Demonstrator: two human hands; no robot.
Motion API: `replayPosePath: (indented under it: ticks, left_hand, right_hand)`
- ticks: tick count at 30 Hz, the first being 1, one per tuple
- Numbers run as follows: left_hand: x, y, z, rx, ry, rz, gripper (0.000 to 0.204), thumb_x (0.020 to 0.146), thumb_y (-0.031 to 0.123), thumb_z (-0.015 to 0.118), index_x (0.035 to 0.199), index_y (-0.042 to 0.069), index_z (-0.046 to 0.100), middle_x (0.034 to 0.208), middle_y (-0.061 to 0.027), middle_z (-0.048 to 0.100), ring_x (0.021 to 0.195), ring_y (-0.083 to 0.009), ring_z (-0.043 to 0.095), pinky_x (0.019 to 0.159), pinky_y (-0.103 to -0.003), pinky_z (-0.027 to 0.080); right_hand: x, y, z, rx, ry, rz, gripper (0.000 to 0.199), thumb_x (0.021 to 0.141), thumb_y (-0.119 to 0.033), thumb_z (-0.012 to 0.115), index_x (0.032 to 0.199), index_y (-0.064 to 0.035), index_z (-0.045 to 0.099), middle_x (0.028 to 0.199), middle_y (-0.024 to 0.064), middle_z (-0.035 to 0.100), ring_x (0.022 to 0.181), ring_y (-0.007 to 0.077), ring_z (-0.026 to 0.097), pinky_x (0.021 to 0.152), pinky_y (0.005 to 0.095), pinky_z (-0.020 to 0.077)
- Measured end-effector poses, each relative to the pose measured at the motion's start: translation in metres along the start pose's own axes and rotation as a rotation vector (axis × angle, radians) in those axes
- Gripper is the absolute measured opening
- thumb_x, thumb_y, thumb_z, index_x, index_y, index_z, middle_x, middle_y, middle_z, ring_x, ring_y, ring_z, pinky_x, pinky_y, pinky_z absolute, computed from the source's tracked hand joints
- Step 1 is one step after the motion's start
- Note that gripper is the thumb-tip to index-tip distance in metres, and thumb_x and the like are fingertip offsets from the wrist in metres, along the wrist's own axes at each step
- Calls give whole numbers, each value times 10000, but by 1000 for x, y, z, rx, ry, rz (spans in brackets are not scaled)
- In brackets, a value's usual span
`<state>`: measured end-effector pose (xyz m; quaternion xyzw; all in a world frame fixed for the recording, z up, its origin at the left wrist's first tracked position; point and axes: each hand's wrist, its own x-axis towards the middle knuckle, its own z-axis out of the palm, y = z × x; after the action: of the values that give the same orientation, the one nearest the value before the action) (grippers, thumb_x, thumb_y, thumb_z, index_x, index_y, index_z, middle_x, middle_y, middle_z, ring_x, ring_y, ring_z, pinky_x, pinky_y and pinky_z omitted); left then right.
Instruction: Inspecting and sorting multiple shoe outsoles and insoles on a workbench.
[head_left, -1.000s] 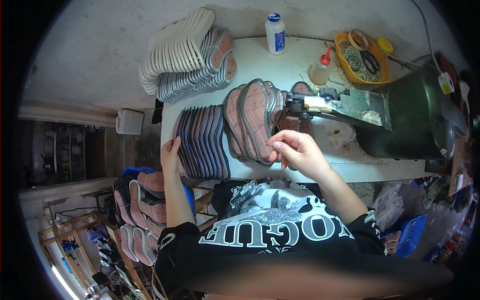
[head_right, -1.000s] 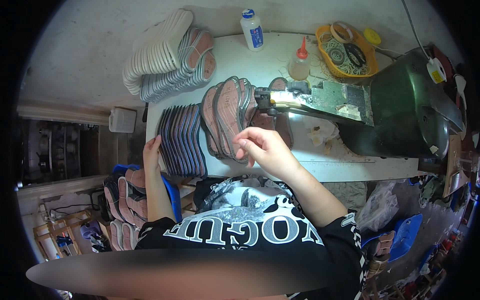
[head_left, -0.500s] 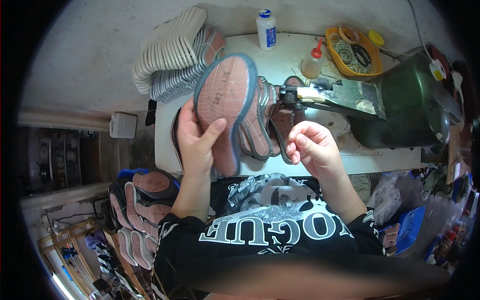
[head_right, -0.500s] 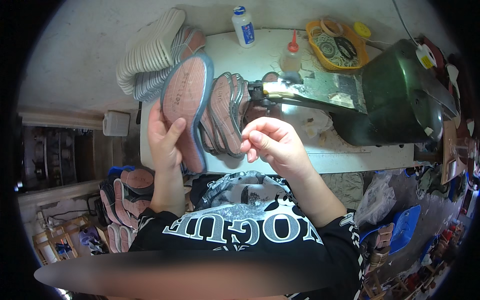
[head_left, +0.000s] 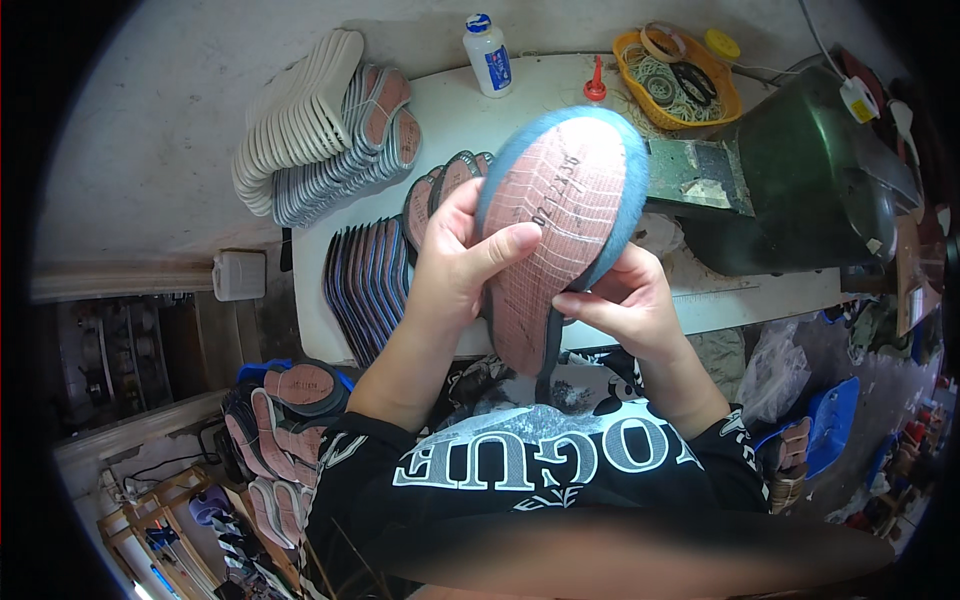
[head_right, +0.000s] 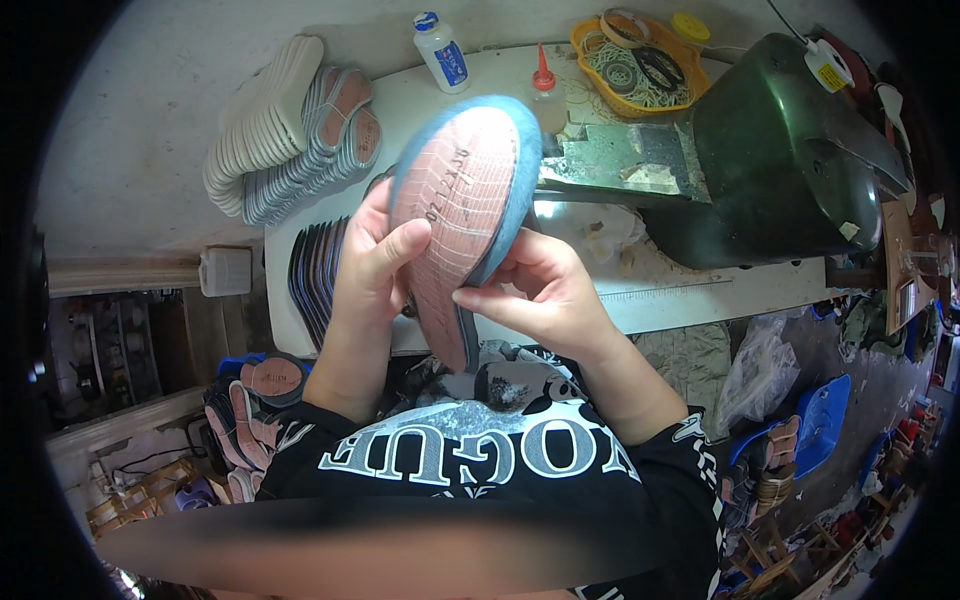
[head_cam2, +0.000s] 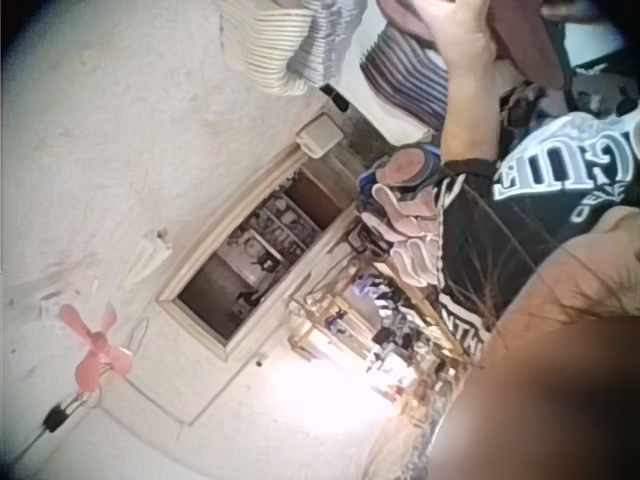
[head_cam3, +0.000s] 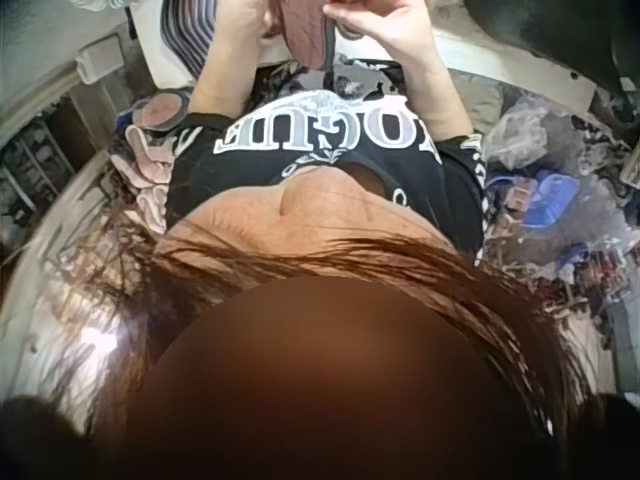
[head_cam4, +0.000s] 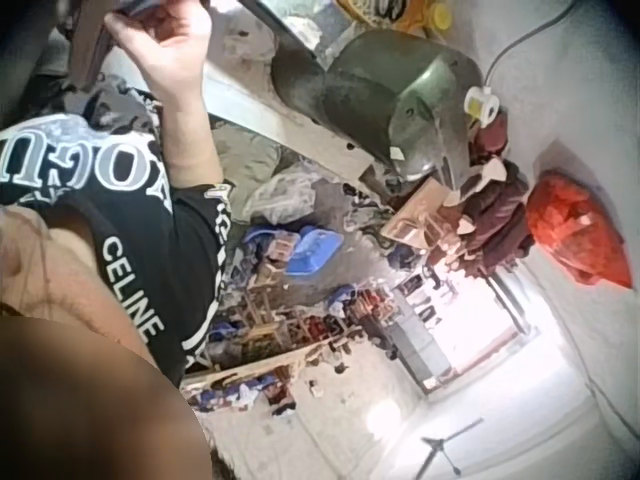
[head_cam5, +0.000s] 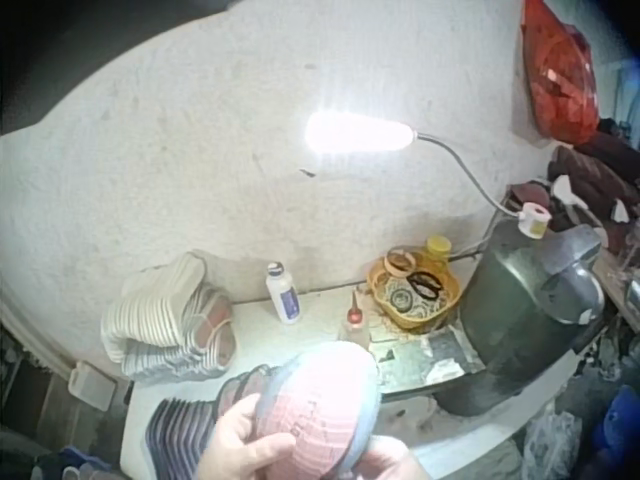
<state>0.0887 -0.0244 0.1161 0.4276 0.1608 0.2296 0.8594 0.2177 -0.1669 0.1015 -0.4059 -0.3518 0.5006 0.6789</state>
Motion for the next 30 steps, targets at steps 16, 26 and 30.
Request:
replayPosePath:
  ticks: [16, 26, 30]
  left_hand:
    - [6, -45, 8, 102, 290, 380, 299, 890, 87, 617, 1157, 5, 513, 1064, -82, 621, 932, -125, 602, 861, -266, 471]
    - [22, -29, -8, -108, 113, -41, 360, 879, 143, 632, 1182, -17, 523, 1039, -95, 638, 900, -163, 636, 816, -313, 527]
    - [43, -29, -17, -61, 236, -20, 316, 852, 106, 657, 1128, -15, 564, 1010, -84, 645, 876, -155, 640, 791, -289, 521]
  right_hand:
    - [30, -2, -10, -285, 86, 22, 181, 865, -131, 666, 746, 4, 654, 587, -13, 573, 481, 10, 468, 415, 173, 329]
    - [30, 16, -35, 29, -53, 165, 296, 904, -306, 630, 895, -11, 630, 749, -14, 608, 586, 9, 500, 496, 162, 367]
    - [12, 15, -41, 75, -169, 281, 469, 880, -349, 649, 1144, 32, 577, 1004, 38, 638, 907, 81, 567, 813, 233, 450]
